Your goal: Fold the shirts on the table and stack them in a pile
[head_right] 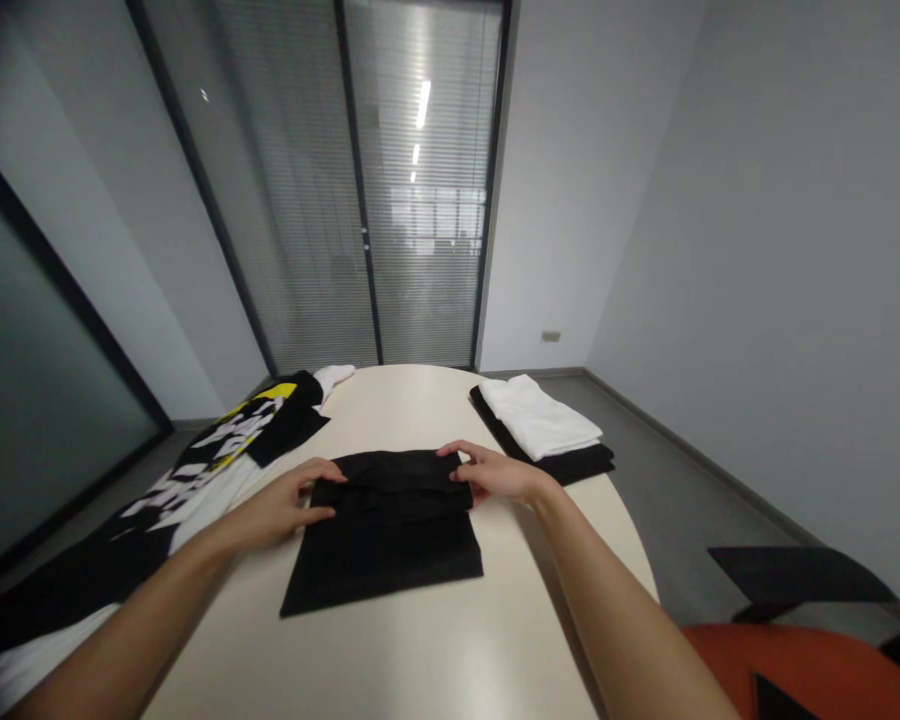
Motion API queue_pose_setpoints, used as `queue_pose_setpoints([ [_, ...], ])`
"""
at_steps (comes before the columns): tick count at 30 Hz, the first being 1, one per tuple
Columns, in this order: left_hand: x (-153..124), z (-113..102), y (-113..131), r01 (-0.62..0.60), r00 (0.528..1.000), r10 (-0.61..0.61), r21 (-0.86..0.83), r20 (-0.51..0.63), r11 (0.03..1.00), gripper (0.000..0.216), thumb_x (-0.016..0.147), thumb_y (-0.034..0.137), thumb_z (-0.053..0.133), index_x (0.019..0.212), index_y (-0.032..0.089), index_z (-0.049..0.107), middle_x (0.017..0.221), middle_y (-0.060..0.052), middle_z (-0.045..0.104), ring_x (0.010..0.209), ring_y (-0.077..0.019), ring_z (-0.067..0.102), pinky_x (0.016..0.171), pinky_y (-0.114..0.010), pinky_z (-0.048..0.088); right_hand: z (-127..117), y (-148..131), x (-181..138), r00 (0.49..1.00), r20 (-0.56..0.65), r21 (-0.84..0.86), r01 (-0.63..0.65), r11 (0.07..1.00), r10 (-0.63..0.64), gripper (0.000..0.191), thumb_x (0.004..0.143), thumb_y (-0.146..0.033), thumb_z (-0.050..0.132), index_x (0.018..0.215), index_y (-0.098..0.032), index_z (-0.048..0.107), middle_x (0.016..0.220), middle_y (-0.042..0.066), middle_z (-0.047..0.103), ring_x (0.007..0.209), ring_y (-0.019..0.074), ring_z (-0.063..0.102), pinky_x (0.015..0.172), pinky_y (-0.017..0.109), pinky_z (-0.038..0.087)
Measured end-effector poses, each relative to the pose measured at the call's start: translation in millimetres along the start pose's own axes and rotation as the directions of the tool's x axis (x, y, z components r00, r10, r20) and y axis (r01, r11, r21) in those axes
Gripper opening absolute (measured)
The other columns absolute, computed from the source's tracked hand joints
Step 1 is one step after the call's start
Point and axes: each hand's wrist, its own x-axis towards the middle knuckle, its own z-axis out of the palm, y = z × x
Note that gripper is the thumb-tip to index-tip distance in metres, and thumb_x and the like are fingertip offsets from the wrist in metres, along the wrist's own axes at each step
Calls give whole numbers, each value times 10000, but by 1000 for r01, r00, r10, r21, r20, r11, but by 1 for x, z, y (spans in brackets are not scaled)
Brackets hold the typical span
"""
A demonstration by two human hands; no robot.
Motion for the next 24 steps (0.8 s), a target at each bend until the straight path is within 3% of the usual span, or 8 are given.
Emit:
queue_pose_setpoints([
  [3,-5,-8,12,89,993,-93,43,77,995,360,778,333,700,1117,230,631,1211,-60,603,1097,-242,584,965,-375,467,-1,-2,-3,999,52,-57,12,998,-9,469,773,-311,703,1219,-229,581,720,-48,484,645,102,504,597,233,462],
  [8,-14,-7,24,63,975,-91,139,203,988,718,663,270,787,1331,289,522,1376,-48,519,1255,-261,507,1100,-402,391,-4,2,0,992,97,-124,95,988,-83,464,800,-406,718,1209,-223,597,710,-55,424,637,104,457,597,242,432],
  [11,-11,3,14,21,993,-40,161,115,987,704,687,236,765,1343,270,510,1453,-77,449,1343,-270,443,1169,-428,314,-5,9,7,985,39,-189,175,966,-170,431,827,-451,692,1168,-200,608,711,-55,403,634,103,436,595,246,403],
  [16,-1,16,-5,-18,997,30,162,-73,987,682,777,273,713,1404,260,443,1538,-110,361,1426,-290,349,1206,-496,231,-1,15,21,940,-213,-305,196,932,-268,390,857,-453,644,1132,-178,619,694,-56,377,612,100,396,563,246,368],
  [19,1,21,-7,-16,989,35,135,-141,991,712,773,236,701,1421,270,409,1509,-102,397,1403,-290,381,1180,-504,287,1,14,22,941,-243,-225,183,957,-237,409,837,-456,663,1144,-191,604,710,-56,384,609,98,416,566,252,433],
  [24,2,28,-4,1,976,15,73,-216,997,692,718,152,672,1375,252,478,1428,-103,435,1337,-280,443,1090,-443,405,2,9,14,972,-226,-2,69,998,-67,410,789,-424,729,1118,-224,589,693,-62,380,644,108,440,649,320,561],
])
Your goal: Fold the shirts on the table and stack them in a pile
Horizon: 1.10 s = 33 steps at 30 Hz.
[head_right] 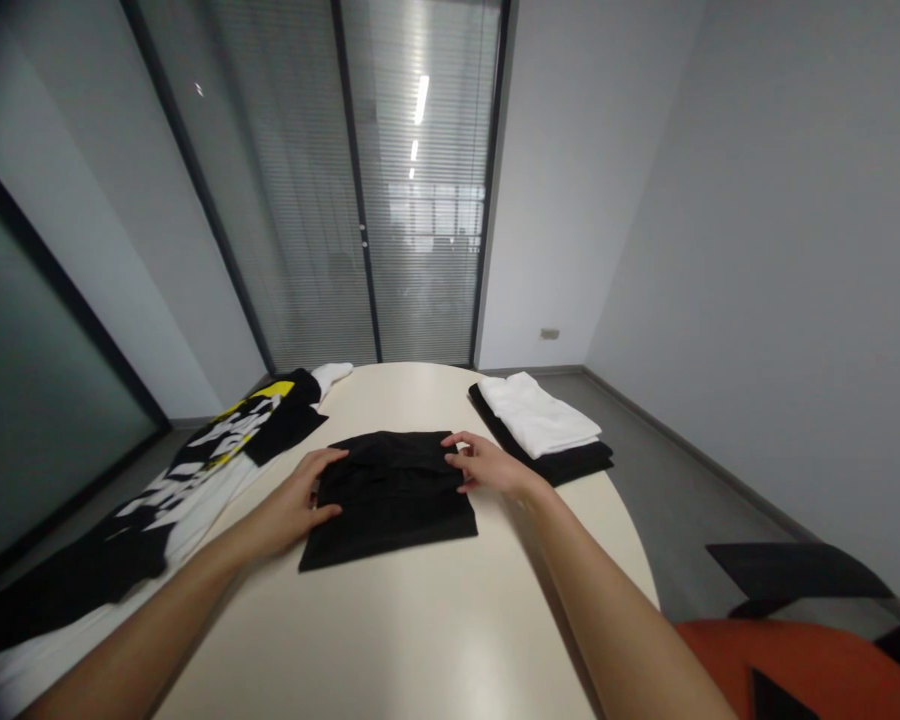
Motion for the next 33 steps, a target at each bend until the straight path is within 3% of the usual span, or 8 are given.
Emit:
queue_pose_setpoints([
  [4,1,-7,7,115,991,-111,-49,80,992,591,746,211,646,1327,233,547,1265,-90,537,1096,-243,572,850,-353,505,-2,-3,-4,998,16,39,-65,997,64,376,790,-349,724,1118,-217,597,728,-43,451,659,105,469,675,299,535],
  [9,2,-28,19,266,949,-243,-95,202,959,543,719,285,700,1249,217,603,1041,-30,612,767,-147,534,711,-280,456,-9,-3,-8,988,152,-74,-1,997,13,359,808,-304,674,1151,-216,617,763,-33,482,671,104,466,625,238,403],
  [15,-2,-42,26,315,825,-208,-121,526,941,579,717,383,732,1255,228,585,1046,-13,583,687,-102,485,593,-223,404,-17,-6,-11,944,324,-214,139,967,-63,377,830,-290,643,1201,-224,634,674,-57,378,658,115,376,626,247,307],
  [18,-7,-42,39,316,785,-247,-25,568,948,609,679,351,750,1257,244,592,1044,-7,593,736,-118,513,624,-223,425,-17,-7,-12,936,340,-221,169,961,-86,415,846,-340,652,1245,-236,614,699,-52,394,672,121,382,633,251,309],
  [21,-14,-38,51,255,797,-259,85,545,963,767,576,278,803,1304,285,561,1147,-6,590,812,-142,557,706,-243,470,-14,-6,-11,938,332,-252,186,950,-96,430,861,-407,657,1255,-245,604,741,-37,444,696,130,418,648,257,337],
  [24,-17,-29,49,151,860,-193,127,473,980,797,554,265,807,1310,290,554,1230,-30,576,957,-203,603,825,-299,509,-12,1,-6,948,298,-285,197,938,-109,452,851,-427,670,1255,-234,602,775,-23,485,727,143,454,674,268,377],
  [28,-12,-17,26,-14,954,-22,120,298,993,716,649,219,742,1330,284,532,1334,-54,538,1230,-258,527,1072,-380,416,-9,14,6,973,62,-360,230,904,-222,452,844,-419,670,1241,-212,609,843,-7,500,802,158,473,779,308,408],
  [33,-5,-8,10,-45,985,26,112,168,993,703,728,187,677,1391,274,459,1414,-73,488,1289,-265,491,1117,-418,377,-4,21,15,955,-111,-392,213,895,-275,461,854,-460,633,1232,-198,603,775,-31,445,724,141,440,732,301,395],
])
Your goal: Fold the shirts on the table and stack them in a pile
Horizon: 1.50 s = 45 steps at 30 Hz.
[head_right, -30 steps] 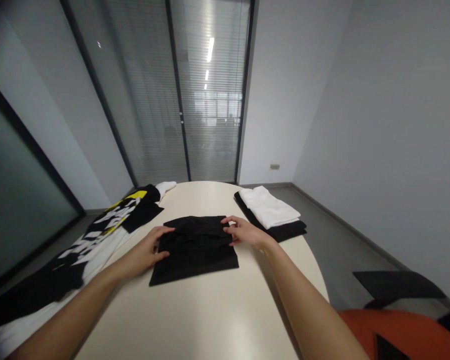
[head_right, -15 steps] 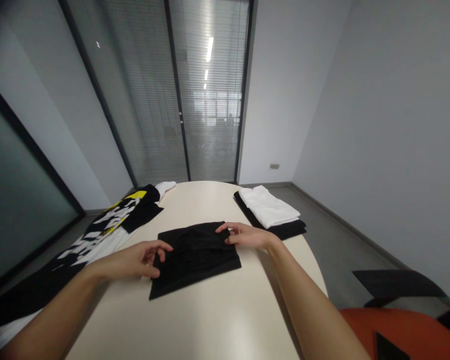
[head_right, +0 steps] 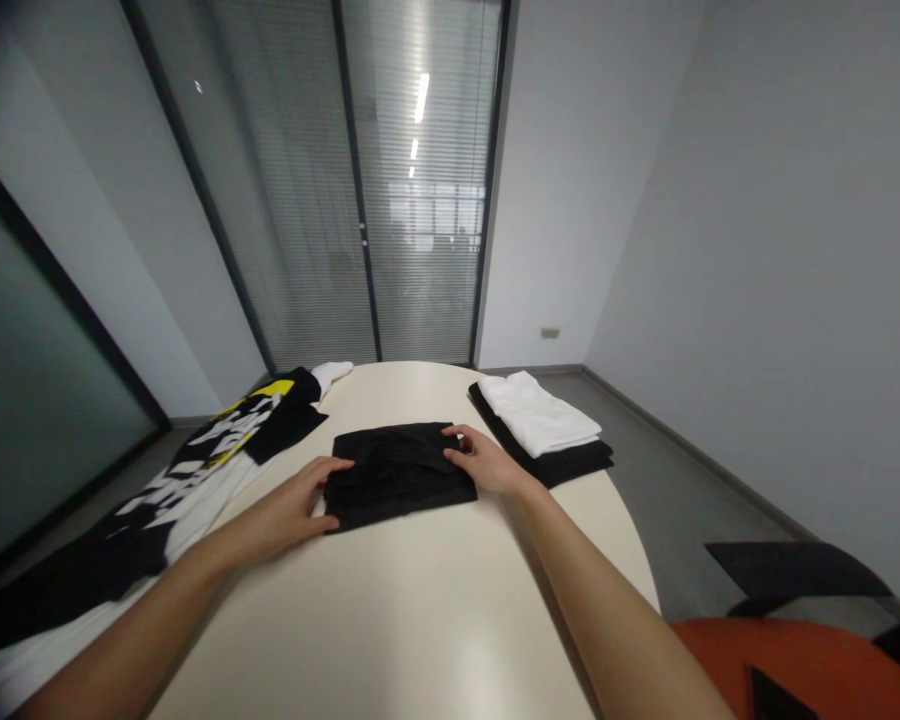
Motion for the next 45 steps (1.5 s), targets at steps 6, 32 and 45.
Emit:
queue_pose_setpoints([
  [6,0,5,0,-26,1000,26,-61,12,998,644,742,142,619,1362,262,495,1360,-74,523,1189,-235,549,1041,-390,444,-2,-6,-3,979,67,114,-198,974,191,522,833,-487,653,1265,-222,527,721,-49,440,603,117,436,545,251,396],
  [32,4,-22,3,226,970,-182,-316,163,921,245,819,368,622,986,190,624,942,-36,705,863,-182,657,788,-315,507,-20,-32,-16,943,226,179,-286,941,244,605,783,-242,609,1380,-201,525,737,-20,536,646,130,452,615,270,356],
  [45,0,-22,23,148,976,-147,6,158,989,269,788,410,670,1003,263,740,1006,-21,722,890,-212,633,792,-304,468,-22,2,-10,955,270,5,-126,992,120,682,779,-250,665,1432,-228,472,968,31,549,755,136,535,697,281,463],
])
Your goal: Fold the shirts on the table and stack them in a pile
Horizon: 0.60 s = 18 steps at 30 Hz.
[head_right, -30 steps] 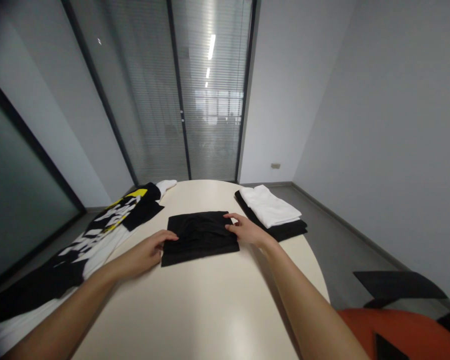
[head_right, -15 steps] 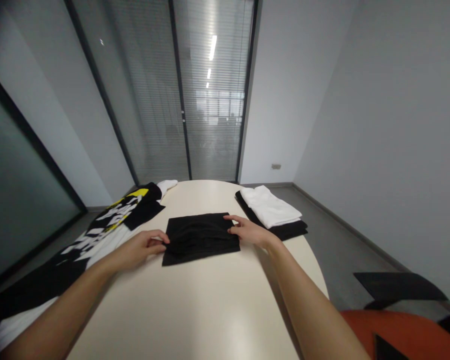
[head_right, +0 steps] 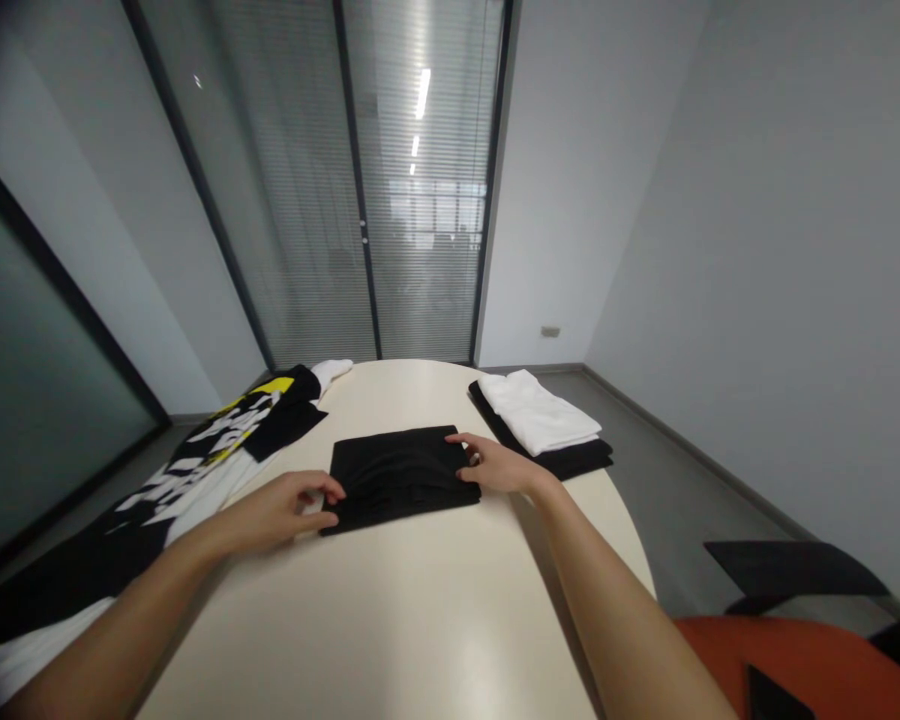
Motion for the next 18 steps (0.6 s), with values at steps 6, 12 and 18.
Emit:
queue_pose_setpoints([
  [6,4,10,-1,-39,988,56,120,-141,992,308,847,409,637,1107,259,704,905,-31,689,878,-213,631,821,-309,454,4,-16,-4,949,-183,-324,188,927,-256,389,748,-221,693,1137,-222,688,1115,77,543,953,202,560,912,348,451],
  [12,5,17,1,-98,984,128,226,-126,969,173,873,343,611,983,246,703,894,-27,657,830,-193,608,762,-298,442,19,-40,-2,920,37,-421,369,829,-391,229,793,-319,712,992,-206,724,922,56,665,853,195,601,769,294,463],
  [18,4,12,7,-219,937,286,301,-199,928,125,911,221,520,909,220,646,910,-26,631,896,-192,577,813,-315,441,19,-39,-4,939,-27,-422,299,856,-342,139,750,-154,613,853,-179,703,766,6,675,669,133,583,630,237,416],
])
